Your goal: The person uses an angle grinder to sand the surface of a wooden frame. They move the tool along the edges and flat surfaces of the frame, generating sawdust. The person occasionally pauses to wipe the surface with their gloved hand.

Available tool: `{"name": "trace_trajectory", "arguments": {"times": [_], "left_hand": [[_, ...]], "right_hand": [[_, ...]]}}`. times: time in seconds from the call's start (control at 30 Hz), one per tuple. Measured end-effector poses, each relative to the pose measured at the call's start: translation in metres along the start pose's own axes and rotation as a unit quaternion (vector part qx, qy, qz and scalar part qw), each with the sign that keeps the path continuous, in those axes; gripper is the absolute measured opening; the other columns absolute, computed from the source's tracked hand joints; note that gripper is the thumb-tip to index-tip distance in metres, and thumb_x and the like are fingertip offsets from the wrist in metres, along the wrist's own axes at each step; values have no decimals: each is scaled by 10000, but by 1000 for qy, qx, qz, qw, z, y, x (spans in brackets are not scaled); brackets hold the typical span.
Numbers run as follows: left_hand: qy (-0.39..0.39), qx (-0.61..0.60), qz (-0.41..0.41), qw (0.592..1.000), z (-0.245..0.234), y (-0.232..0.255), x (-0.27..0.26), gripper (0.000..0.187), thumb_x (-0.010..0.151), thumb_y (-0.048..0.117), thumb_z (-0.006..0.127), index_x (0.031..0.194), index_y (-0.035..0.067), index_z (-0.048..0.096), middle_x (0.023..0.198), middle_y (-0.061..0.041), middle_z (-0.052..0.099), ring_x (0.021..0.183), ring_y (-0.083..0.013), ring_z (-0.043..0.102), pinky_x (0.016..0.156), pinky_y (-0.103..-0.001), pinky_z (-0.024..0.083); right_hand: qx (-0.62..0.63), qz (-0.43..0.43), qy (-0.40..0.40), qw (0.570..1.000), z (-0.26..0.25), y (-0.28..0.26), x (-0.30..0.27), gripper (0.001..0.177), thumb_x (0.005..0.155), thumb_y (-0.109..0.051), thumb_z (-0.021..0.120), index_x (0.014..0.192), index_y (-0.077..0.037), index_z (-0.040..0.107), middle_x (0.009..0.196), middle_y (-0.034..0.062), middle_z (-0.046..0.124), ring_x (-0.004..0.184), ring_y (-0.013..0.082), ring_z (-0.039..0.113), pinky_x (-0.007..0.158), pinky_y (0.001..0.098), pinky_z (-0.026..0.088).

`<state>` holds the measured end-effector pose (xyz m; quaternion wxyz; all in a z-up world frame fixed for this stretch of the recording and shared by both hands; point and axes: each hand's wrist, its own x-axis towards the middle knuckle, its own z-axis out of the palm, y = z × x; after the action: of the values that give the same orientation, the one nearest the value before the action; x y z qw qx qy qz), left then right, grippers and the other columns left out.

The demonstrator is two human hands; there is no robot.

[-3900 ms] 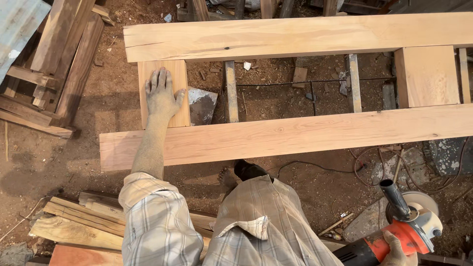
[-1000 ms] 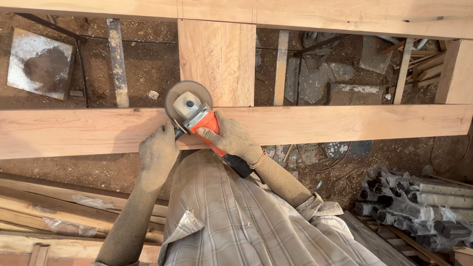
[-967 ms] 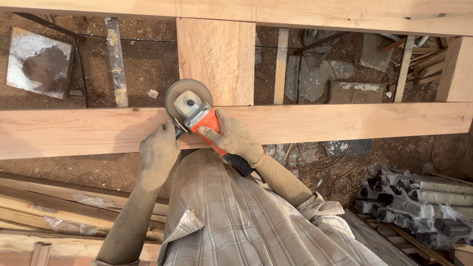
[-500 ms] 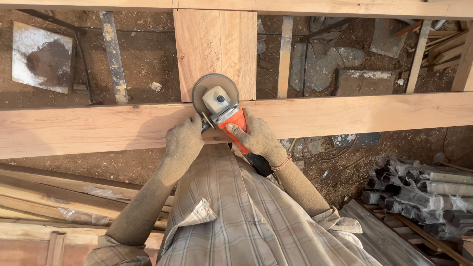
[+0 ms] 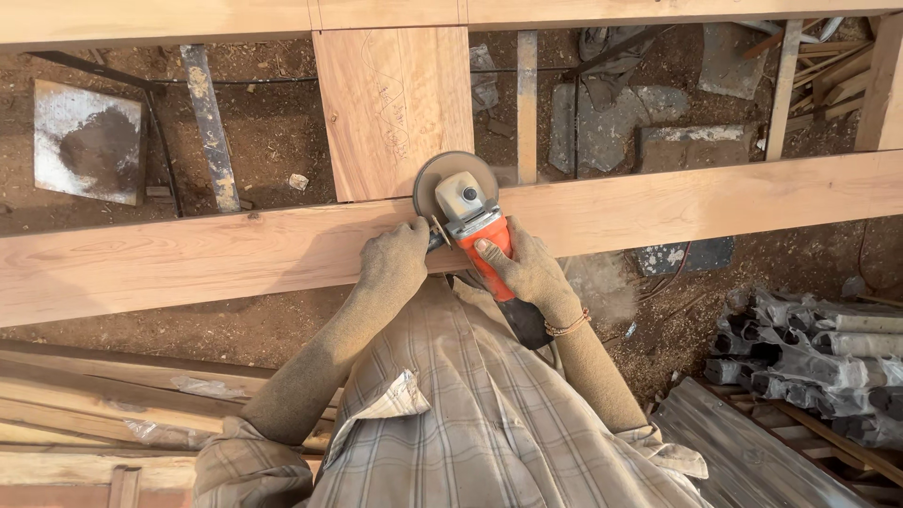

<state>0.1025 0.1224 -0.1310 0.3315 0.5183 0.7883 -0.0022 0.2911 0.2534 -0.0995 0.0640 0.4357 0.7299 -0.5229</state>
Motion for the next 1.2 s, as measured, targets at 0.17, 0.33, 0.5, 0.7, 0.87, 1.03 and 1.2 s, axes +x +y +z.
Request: {"name": "trace_trajectory", "arguments": {"times": [0.17, 0.33, 0.5, 0.7, 0.87, 1.03, 1.2], "left_hand": [[-13, 4, 55, 998, 1, 25, 16, 363, 801, 85, 717, 1127, 34, 566, 935, -168, 698, 880, -362, 742, 706, -500, 599], [22, 26, 147, 989, 1, 63, 21, 367, 788, 91, 740, 1114, 40, 581, 956, -135, 687, 866, -319, 748, 651, -460, 609], [45, 27, 174, 983, 4, 68, 9, 405, 777, 131, 754, 1128, 30, 580, 938, -141, 679, 792, -318, 750, 625, -445, 603], [76, 21, 61, 995, 12, 7, -3, 294, 835, 123, 718, 1091, 70, 584, 912, -139, 695, 795, -361, 745, 643, -511, 588], [83, 23, -79, 993, 5, -61, -44, 360, 792, 215, 768, 1049, 54, 574, 931, -160, 707, 812, -411, 734, 669, -531, 588], [122, -12, -160, 979, -3, -98, -75, 250, 860, 195, 733, 1007, 53, 589, 893, -165, 711, 814, -410, 733, 688, -526, 585], [97, -9, -114, 989, 4, -74, -52, 276, 846, 198, 740, 1026, 50, 593, 885, -180, 708, 812, -414, 731, 707, -514, 590]], "right_hand": [[0, 17, 53, 998, -14, 17, -15, 602, 939, -540, 605, 1256, -28, 606, 1042, 172, 757, 991, 328, 733, 842, 438, 547], [109, 121, 100, 982, -25, 38, -52, 549, 967, -473, 604, 1225, 10, 640, 993, 168, 778, 888, 251, 756, 809, 368, 588], [142, 30, 131, 981, -23, 36, -71, 573, 968, -444, 624, 1294, 27, 591, 1078, 149, 753, 967, 208, 718, 839, 350, 567], [24, 55, 58, 997, 1, -11, -31, 681, 895, -597, 605, 1226, -2, 623, 1005, 215, 761, 945, 321, 755, 827, 411, 561], [-127, 20, -49, 991, 39, -67, 13, 786, 864, -742, 603, 1192, -28, 616, 959, 265, 698, 961, 430, 685, 848, 513, 519], [-115, -47, -145, 982, 74, -106, 42, 792, 853, -765, 544, 1180, -46, 597, 941, 246, 716, 951, 406, 704, 869, 509, 523], [-102, -43, -79, 991, 48, -78, 31, 763, 857, -738, 579, 1150, -34, 604, 913, 231, 701, 927, 424, 682, 827, 513, 505]]}}
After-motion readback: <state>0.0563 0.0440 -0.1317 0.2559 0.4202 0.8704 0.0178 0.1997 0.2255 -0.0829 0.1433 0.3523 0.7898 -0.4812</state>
